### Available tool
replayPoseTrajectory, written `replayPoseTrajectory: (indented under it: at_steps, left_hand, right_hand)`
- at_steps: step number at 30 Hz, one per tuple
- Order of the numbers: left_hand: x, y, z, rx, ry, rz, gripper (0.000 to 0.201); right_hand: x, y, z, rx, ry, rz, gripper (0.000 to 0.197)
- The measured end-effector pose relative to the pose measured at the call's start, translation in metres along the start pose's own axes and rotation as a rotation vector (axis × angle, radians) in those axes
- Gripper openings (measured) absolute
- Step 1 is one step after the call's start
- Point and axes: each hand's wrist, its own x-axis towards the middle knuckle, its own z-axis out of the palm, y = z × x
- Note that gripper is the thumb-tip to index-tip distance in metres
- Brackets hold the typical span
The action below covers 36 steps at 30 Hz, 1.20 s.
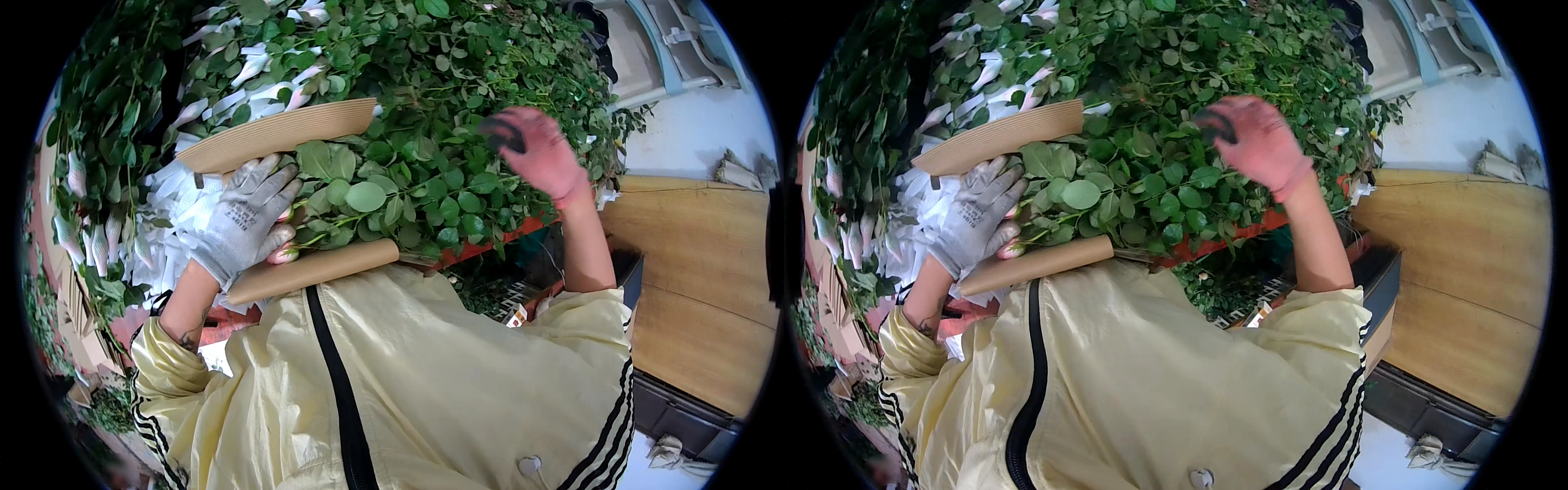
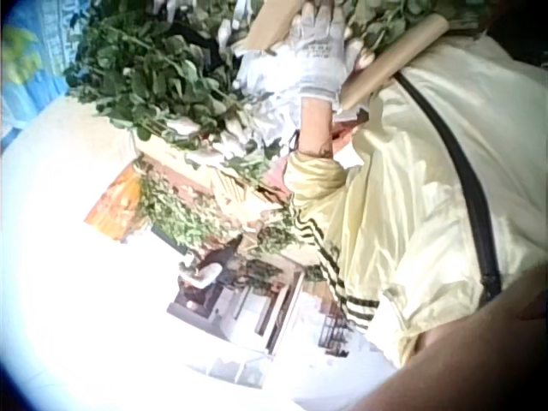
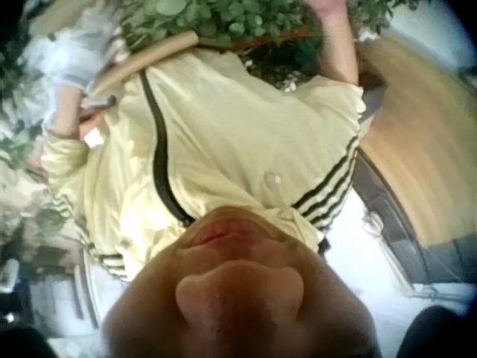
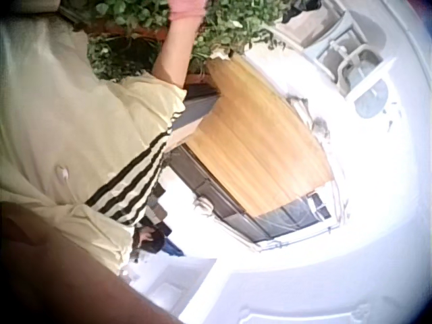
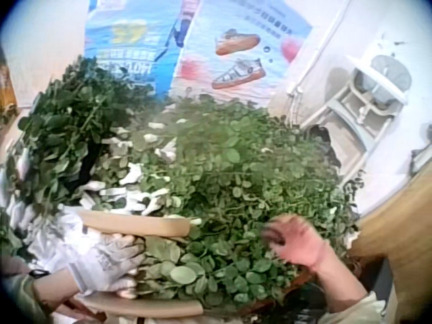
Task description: The person selects several roses, aligns them together, and wraps them in a piece of brown cardboard using a stapler.
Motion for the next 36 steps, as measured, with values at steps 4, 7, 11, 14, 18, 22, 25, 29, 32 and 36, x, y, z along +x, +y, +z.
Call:
replayPoseTrajectory:
  at_steps: [4,7,11,14,18,22,25,29,32,36]
  left_hand:
    - [0.003,0.005,-0.002,-0.006,-0.006,-0.004,0.061]
    - [-0.002,0.002,0.005,-0.003,0.013,-0.017,0.063]
    - [0.000,0.002,0.006,-0.015,0.002,-0.025,0.062]
    - [0.002,0.002,0.006,-0.023,-0.008,-0.026,0.061]
    - [0.002,0.003,0.005,-0.015,-0.026,-0.037,0.063]
    - [0.000,0.003,0.004,-0.021,-0.028,-0.039,0.064]
    - [0.001,0.002,0.007,-0.018,-0.010,-0.027,0.064]
    - [0.003,0.005,0.006,-0.026,-0.002,-0.038,0.064]
    - [-0.002,0.004,0.008,-0.046,0.011,-0.061,0.063]
    - [-0.002,0.004,0.006,-0.014,0.048,-0.021,0.061]
  right_hand:
    - [-0.018,0.007,0.057,-0.009,-0.207,-0.067,0.046]
    - [-0.011,-0.004,0.062,-0.127,-0.314,-0.046,0.047]
    - [-0.005,-0.006,0.047,-0.245,-0.281,0.080,0.045]
    - [-0.008,0.011,0.052,-0.196,-0.309,0.131,0.044]
    - [-0.006,0.019,0.055,-0.171,-0.423,0.167,0.047]
    - [-0.008,0.022,0.049,-0.226,-0.346,0.124,0.050]
    - [-0.015,0.025,0.035,-0.186,-0.295,0.078,0.051]
    - [-0.024,0.011,0.011,-0.295,-0.072,0.020,0.045]
    - [-0.029,-0.008,0.000,-0.367,-0.057,0.013,0.041]
    - [-0.059,-0.009,0.040,-0.421,-0.234,0.030,0.027]
